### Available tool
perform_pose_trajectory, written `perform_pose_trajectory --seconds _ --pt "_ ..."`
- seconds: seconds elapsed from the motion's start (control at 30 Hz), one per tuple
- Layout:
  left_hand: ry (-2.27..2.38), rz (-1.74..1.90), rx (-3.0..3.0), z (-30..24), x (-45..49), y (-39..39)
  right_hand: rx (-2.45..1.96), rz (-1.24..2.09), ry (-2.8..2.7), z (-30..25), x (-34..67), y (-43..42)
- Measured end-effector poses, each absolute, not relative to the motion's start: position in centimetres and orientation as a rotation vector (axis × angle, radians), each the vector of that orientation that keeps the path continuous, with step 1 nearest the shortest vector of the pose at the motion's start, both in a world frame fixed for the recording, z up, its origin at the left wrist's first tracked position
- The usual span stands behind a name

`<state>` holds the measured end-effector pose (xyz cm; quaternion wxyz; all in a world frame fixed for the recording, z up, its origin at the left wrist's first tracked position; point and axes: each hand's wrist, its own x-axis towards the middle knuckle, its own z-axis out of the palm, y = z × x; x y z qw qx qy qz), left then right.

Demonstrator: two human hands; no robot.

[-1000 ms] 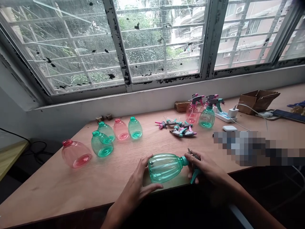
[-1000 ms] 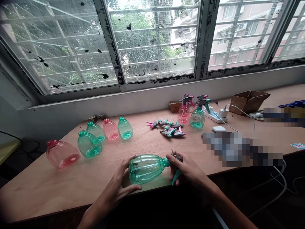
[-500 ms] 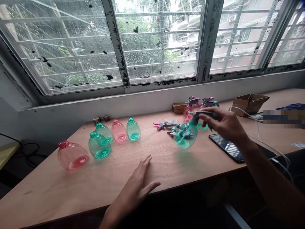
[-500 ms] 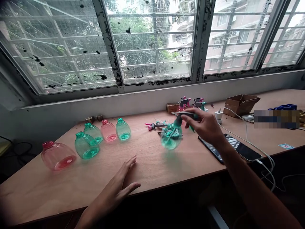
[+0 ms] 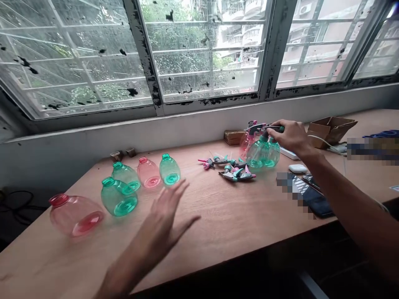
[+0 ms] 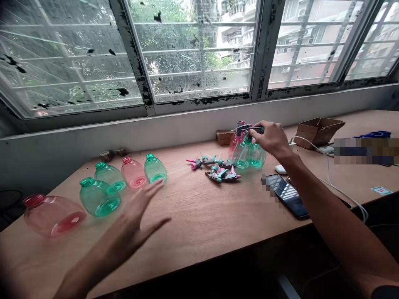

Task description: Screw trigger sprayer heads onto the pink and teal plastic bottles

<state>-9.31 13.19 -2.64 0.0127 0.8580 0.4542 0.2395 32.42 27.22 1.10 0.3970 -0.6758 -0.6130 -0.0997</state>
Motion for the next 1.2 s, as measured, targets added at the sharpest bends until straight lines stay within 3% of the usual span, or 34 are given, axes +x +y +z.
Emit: perform_pose_trajectory --seconds 0.3,0.5,0.87,1.2 --pt "1.868 1.012 2.83 1.0 -12.1 25.4 -1.769 -0.309 -1.622 0.2 31.5 27.6" --pt "1.953 0.83 2.831 -1.2 -12.5 28.8 -1.914 -0.545 -1.606 -0.6 31.8 27.5" --pt "1.766 0.689 2.705 -2.6 -11.9 23.9 -1.595 -0.708 -1.542 -3.3 33.1 26.8" --pt "1.684 0.855 2.351 -5.4 -14.2 16.0 -1.539 -0.891 -1.758 -3.5 33.6 26.9"
